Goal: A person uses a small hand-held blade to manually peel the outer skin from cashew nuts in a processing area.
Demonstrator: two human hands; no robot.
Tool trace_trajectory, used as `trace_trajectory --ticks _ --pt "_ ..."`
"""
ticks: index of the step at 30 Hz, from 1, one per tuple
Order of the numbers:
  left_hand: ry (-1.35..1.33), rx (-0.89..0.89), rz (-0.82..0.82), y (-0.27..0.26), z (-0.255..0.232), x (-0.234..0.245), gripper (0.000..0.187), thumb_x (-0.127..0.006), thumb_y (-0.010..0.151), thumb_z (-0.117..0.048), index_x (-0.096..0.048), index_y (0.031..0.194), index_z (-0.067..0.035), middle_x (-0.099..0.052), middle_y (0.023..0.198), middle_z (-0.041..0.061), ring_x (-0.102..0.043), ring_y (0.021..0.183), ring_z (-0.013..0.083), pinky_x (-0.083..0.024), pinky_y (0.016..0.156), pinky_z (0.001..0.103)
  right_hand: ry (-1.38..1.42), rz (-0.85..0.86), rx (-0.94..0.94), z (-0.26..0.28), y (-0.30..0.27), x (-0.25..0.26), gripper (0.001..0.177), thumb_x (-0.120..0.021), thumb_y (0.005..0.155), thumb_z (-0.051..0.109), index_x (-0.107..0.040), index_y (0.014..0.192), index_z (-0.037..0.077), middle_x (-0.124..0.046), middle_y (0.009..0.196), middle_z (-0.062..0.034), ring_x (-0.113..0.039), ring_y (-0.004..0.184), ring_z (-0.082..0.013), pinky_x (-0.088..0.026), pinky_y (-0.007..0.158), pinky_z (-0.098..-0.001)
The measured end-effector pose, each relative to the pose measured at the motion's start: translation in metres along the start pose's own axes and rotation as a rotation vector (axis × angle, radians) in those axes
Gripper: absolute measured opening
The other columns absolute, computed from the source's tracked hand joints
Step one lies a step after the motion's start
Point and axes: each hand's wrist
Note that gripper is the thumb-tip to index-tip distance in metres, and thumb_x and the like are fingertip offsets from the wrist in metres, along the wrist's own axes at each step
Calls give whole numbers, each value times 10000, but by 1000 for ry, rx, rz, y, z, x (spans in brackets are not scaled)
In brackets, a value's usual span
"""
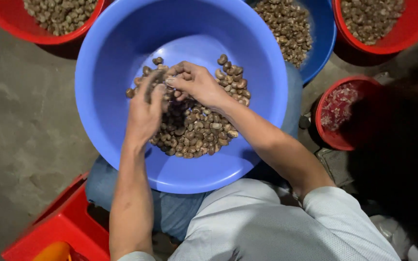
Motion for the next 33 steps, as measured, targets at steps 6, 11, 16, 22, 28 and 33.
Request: trace_trajectory --ticks 6,11,16,22,28,33 --pt "51 28 32 5 20 -3 371 -556 1078 -221 -561 1427 -97 -698 1227 270 -665 1104 491 -541 919 607 23 -44 -45 -9 3 13 431 -783 947 175 -592 1235 -82 -721 918 -195 -760 742 -226 -708 700 -361" --pt "61 66 36 4 35 -2 390 -563 1072 -274 -556 1444 -153 -692 1271 238 -652 1152 471 -530 970 605 51 -39 -76 -13 2 15 380 -778 959 154 -599 1222 -54 -718 906 -179 -769 745 -233 -711 700 -363" --pt "13 67 132 5 42 -3 418 -502 1101 -300 -476 1507 -203 -753 774 105 -755 822 377 -570 818 567 82 -57 -23 -13 -3 18 319 -768 969 140 -614 1176 -47 -720 866 -150 -769 735 -198 -704 677 -320" --pt "64 79 68 7 53 -11 355 -502 1080 -367 -542 1426 -292 -753 750 49 -754 866 348 -572 813 534 54 -39 35 -16 -4 18 303 -757 979 111 -611 1173 -69 -720 886 -172 -769 751 -211 -703 675 -327" --pt "200 82 -21 11 52 -10 322 -440 1101 -333 -552 1396 -265 -753 833 194 -693 836 517 -497 792 676 19 -26 68 -6 -9 9 317 -750 977 114 -607 1197 -66 -722 969 -178 -760 788 -187 -698 691 -297" --pt "8 146 -156 10 52 0 307 -464 1072 -317 -571 1352 -251 -773 828 13 -746 860 344 -567 825 552 -64 -21 134 -6 -8 12 324 -726 1008 121 -592 1261 -32 -702 1098 -158 -737 856 -167 -692 742 -282"
Point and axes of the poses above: each hand's wrist, its own y-axis towards the middle knuckle, its own x-axis out of the back of the hand, z = x × y
